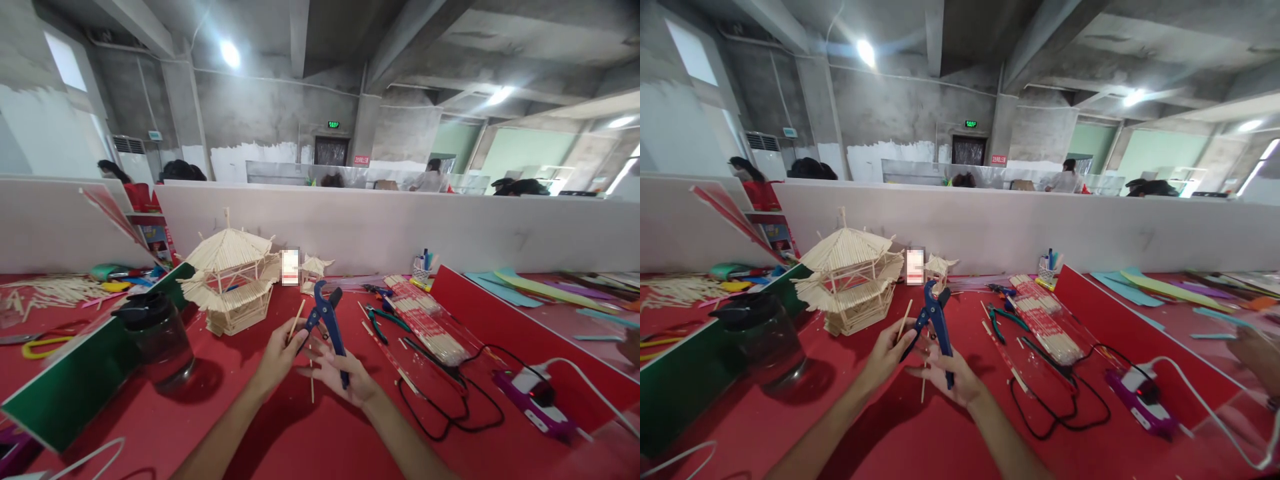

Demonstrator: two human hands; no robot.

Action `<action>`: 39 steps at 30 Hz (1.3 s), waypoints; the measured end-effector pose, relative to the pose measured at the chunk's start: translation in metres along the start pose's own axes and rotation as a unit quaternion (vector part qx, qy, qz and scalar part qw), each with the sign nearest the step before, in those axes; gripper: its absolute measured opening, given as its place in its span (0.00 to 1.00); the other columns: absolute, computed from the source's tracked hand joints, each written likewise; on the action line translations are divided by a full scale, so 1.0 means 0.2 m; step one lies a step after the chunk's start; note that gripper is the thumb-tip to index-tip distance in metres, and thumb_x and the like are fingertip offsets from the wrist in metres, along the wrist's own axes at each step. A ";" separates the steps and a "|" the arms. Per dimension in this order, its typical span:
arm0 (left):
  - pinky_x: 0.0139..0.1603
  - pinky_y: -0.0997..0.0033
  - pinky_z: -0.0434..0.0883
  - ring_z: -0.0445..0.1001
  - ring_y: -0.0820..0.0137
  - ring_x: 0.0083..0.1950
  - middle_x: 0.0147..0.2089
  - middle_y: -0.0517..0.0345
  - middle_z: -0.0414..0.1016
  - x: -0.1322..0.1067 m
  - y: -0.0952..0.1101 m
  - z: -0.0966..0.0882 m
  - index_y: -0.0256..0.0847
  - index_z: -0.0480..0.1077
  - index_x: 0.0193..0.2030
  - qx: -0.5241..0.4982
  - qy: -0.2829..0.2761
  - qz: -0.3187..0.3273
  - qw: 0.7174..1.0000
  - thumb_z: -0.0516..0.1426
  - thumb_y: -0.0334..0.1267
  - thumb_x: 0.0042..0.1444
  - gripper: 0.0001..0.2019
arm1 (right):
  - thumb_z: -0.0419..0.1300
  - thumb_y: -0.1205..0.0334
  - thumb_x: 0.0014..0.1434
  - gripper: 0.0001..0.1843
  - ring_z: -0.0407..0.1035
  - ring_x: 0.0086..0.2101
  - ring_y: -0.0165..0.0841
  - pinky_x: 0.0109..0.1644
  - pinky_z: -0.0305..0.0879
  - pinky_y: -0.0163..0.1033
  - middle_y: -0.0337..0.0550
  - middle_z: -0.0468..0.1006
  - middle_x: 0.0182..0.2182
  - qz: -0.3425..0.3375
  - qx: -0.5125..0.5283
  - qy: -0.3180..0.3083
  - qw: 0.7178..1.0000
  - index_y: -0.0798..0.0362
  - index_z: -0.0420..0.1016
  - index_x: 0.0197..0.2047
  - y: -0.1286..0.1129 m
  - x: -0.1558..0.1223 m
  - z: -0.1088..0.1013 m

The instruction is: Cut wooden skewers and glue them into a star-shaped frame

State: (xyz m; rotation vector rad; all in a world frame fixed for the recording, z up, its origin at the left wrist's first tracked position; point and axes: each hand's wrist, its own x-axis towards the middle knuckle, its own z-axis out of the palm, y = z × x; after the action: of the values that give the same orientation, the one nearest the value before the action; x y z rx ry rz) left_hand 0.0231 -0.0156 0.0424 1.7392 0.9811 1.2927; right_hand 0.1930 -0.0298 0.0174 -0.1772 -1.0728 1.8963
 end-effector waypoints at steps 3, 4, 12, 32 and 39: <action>0.49 0.66 0.71 0.76 0.63 0.45 0.44 0.51 0.79 0.00 0.00 0.02 0.38 0.73 0.50 0.021 0.005 -0.005 1.000 0.54 0.47 0.63 0.17 | 0.66 0.56 0.51 0.32 0.64 0.57 0.46 0.59 0.60 0.60 0.50 0.72 0.56 -0.004 0.014 0.005 1.000 0.44 0.67 0.60 0.02 0.02 0.04; 0.49 0.65 0.71 0.76 0.63 0.45 0.44 0.51 0.79 0.01 0.01 0.02 0.38 0.73 0.49 0.031 0.007 -0.005 0.999 0.54 0.46 0.63 0.16 | 0.66 0.56 0.51 0.32 0.64 0.57 0.46 0.59 0.59 0.61 0.51 0.72 0.56 -0.003 0.009 0.014 1.000 0.45 0.67 0.59 0.03 0.02 0.05; 0.49 0.65 0.72 0.75 0.62 0.48 0.46 0.48 0.75 0.04 0.03 0.00 0.38 0.75 0.50 0.097 0.045 0.022 0.994 0.54 0.43 0.61 0.16 | 0.65 0.60 0.46 0.21 0.64 0.56 0.47 0.59 0.61 0.60 0.49 0.73 0.53 -0.030 -0.010 0.066 0.997 0.48 0.73 0.46 0.04 0.04 0.06; 0.48 0.60 0.75 0.80 0.58 0.42 0.39 0.50 0.84 0.10 0.08 -0.11 0.37 0.81 0.38 0.070 0.238 -0.026 0.968 0.62 0.47 0.52 0.15 | 0.63 0.44 0.58 0.26 0.70 0.37 0.34 0.41 0.68 0.41 0.41 0.70 0.39 0.116 -0.334 0.015 0.935 0.48 0.67 0.55 -0.01 -0.04 0.06; 0.46 0.68 0.72 0.80 0.63 0.41 0.39 0.57 0.83 0.08 0.08 -0.15 0.44 0.78 0.40 0.307 0.196 0.047 0.930 0.54 0.47 0.62 0.14 | 0.57 0.47 0.63 0.27 0.69 0.38 0.35 0.46 0.67 0.43 0.42 0.74 0.42 0.107 -0.449 0.027 0.887 0.48 0.62 0.62 -0.06 -0.04 0.11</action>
State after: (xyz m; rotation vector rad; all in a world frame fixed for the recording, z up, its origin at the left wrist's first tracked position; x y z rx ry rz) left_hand -0.0005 -0.0055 0.0698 2.0375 1.6910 1.5396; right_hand 0.1941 -0.0474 0.0371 -0.8944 -1.8848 1.4153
